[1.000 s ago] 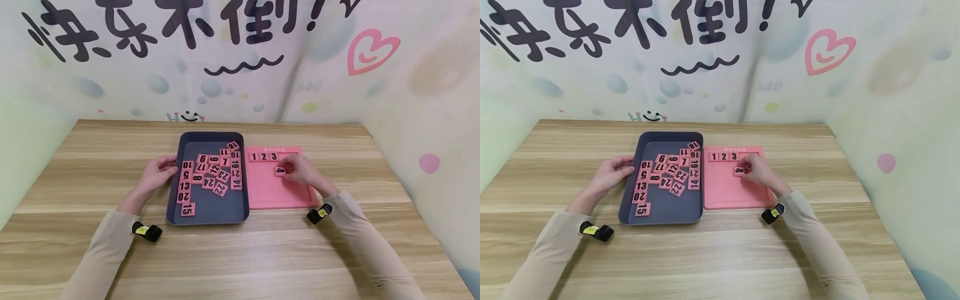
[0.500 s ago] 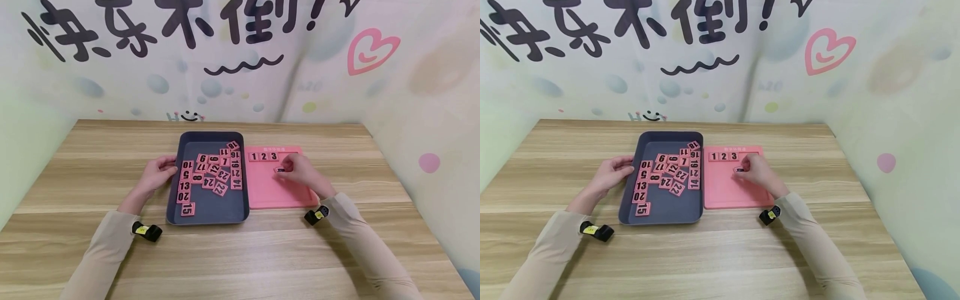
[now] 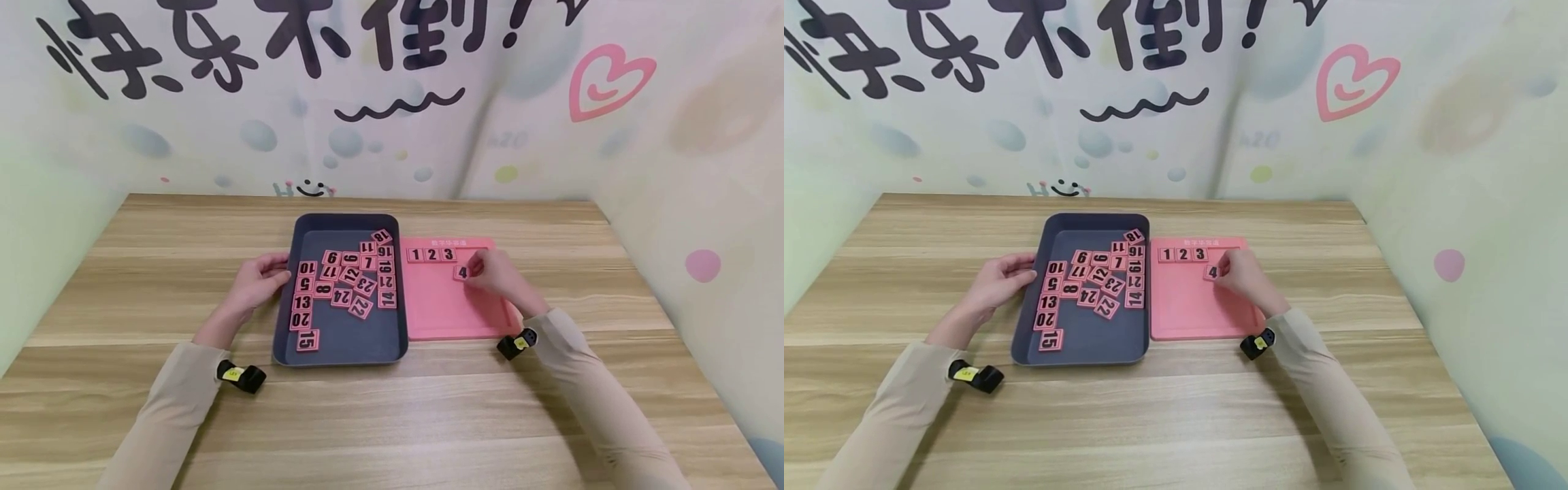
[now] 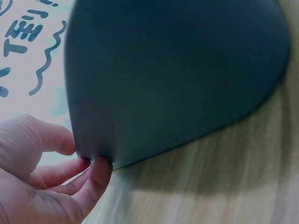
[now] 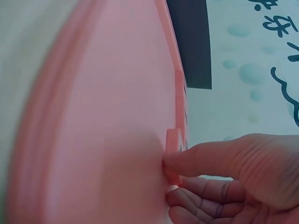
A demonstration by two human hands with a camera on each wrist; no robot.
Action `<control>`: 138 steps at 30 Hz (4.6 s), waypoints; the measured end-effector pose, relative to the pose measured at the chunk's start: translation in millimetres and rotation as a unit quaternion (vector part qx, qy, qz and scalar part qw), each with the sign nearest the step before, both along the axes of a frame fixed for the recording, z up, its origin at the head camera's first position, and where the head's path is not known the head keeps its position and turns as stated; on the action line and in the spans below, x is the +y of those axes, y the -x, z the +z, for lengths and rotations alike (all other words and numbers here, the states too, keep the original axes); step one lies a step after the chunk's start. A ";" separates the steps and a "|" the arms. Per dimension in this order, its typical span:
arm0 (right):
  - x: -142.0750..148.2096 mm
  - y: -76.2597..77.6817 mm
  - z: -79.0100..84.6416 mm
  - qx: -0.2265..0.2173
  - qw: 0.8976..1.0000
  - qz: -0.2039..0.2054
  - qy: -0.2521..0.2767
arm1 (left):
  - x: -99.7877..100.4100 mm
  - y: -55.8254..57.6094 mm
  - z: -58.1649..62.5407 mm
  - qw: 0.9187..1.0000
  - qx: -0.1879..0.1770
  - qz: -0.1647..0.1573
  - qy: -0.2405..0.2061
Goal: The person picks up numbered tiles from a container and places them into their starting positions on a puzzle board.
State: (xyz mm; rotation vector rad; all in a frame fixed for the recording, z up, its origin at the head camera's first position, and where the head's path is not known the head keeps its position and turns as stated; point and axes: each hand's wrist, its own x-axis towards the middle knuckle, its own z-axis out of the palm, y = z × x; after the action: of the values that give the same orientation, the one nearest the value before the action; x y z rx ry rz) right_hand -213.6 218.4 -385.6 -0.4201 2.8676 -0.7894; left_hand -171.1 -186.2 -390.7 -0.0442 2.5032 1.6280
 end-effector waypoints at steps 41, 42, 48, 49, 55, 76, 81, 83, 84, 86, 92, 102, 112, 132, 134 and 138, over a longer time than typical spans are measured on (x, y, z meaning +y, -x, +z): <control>7.5 30.6 9.6 0.020 0.999 -0.037 0.035 | 3.8 0.7 0.1 1.000 0.001 -0.004 -0.002; 4.7 30.3 14.0 0.020 0.998 -0.034 0.038 | 3.8 0.9 0.4 1.000 0.000 -0.003 -0.003; -32.8 27.0 41.8 -0.011 0.998 -0.019 0.067 | 3.4 -0.3 2.9 1.000 -0.007 0.002 -0.006; -40.7 26.5 45.0 -0.016 0.997 -0.017 0.072 | 3.2 -0.5 2.7 1.000 -0.007 0.002 -0.006; -86.5 26.1 53.1 -0.009 0.995 0.015 0.100 | 1.4 -0.7 1.0 1.000 -0.004 0.003 -0.001; -183.0 14.8 41.9 -0.052 0.981 0.138 0.128 | 1.0 0.3 2.8 1.000 -0.017 0.008 0.006; -202.5 12.4 34.4 -0.072 0.973 0.175 0.132 | 0.2 0.4 2.7 1.000 -0.014 0.004 0.002; -209.5 12.1 31.1 -0.081 0.972 0.184 0.124 | -0.3 0.6 2.8 1.000 -0.013 0.001 0.001; -212.6 11.8 29.8 -0.085 0.972 0.186 0.117 | -0.4 0.7 2.9 1.000 -0.013 -0.001 0.000; -218.4 11.5 27.2 -0.092 0.972 0.192 0.104 | -0.9 0.9 2.8 1.000 -0.013 -0.003 0.000; -232.0 11.3 19.0 -0.106 0.970 0.208 0.067 | -1.7 1.2 2.0 1.000 -0.009 -0.007 -0.003; -244.0 10.7 7.0 -0.056 0.971 0.231 0.030 | -1.9 1.3 0.3 1.000 -0.004 -0.008 -0.009; -244.0 12.2 7.2 -0.029 0.971 0.239 0.009 | -1.4 1.0 0.7 1.000 -0.008 -0.004 -0.002; -228.1 6.3 27.8 -0.029 0.976 0.217 0.019 | 0.1 1.2 -1.4 1.000 -0.011 -0.004 -0.007; -220.0 5.1 35.2 -0.030 0.977 0.211 0.025 | 0.2 0.9 -1.5 1.000 -0.011 -0.003 -0.005; -199.1 5.4 46.3 -0.013 0.980 0.197 0.037 | 0.9 0.2 0.0 1.000 -0.008 0.002 -0.002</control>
State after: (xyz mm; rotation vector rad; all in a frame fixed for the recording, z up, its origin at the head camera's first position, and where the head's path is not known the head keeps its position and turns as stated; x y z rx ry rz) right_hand -219.0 19.3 -339.2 -0.9434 2.6054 -0.8163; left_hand -171.3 -185.3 -390.8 -0.0618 2.4890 1.6269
